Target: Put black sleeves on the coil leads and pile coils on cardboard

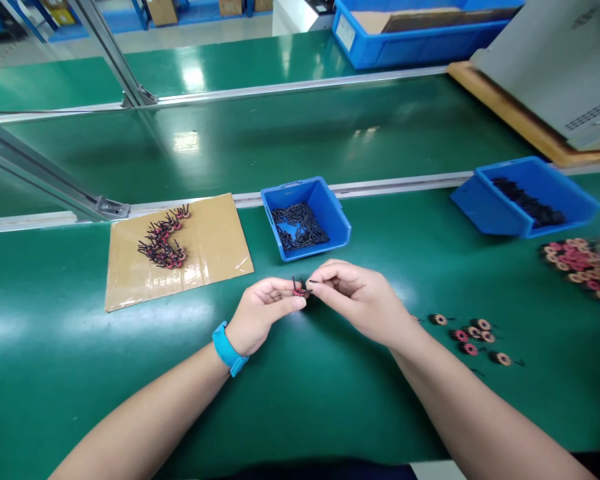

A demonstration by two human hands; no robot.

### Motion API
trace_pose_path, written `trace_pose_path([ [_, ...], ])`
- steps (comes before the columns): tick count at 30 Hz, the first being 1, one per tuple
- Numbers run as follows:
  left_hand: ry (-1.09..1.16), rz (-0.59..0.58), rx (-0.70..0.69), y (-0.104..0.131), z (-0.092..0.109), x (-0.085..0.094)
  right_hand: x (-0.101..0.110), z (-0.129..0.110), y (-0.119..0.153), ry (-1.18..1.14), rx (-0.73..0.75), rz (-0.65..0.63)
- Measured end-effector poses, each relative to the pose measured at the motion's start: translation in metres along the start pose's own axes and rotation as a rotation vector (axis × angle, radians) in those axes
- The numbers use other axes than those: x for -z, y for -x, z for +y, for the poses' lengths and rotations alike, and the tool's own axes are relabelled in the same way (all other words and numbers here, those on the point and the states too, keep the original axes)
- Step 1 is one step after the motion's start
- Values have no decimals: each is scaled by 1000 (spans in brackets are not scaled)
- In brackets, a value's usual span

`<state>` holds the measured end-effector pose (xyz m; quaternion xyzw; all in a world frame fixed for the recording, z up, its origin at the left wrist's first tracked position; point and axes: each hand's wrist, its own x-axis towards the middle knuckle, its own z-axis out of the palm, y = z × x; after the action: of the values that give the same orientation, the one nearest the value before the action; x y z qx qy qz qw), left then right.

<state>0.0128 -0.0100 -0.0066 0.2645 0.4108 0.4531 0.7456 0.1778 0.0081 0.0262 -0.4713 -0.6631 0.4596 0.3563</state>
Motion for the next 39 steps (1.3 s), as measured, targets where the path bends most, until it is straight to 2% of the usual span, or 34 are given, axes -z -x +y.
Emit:
trace_pose_path([
  [4, -10, -17, -8, 0, 0, 0, 9, -4, 0, 201, 71, -14],
  [7, -5, -19, 1, 0, 1, -1, 16, -6, 0, 283, 102, 29],
  [11, 18, -10, 21, 0, 2, -3, 17, -5, -1, 97, -9, 189],
  [16, 5, -18, 9, -1, 1, -1, -1, -4, 1, -215, -93, 413],
  [22, -5, -29, -4, 0, 0, 0, -11, -8, 3, -223, -61, 489],
  [36, 13, -52, -10, -2, -1, 0, -10, -9, 5, -135, -35, 451],
  [39, -9, -59, -20, -2, -2, 1, -8, -6, 7, -44, -38, 375],
])
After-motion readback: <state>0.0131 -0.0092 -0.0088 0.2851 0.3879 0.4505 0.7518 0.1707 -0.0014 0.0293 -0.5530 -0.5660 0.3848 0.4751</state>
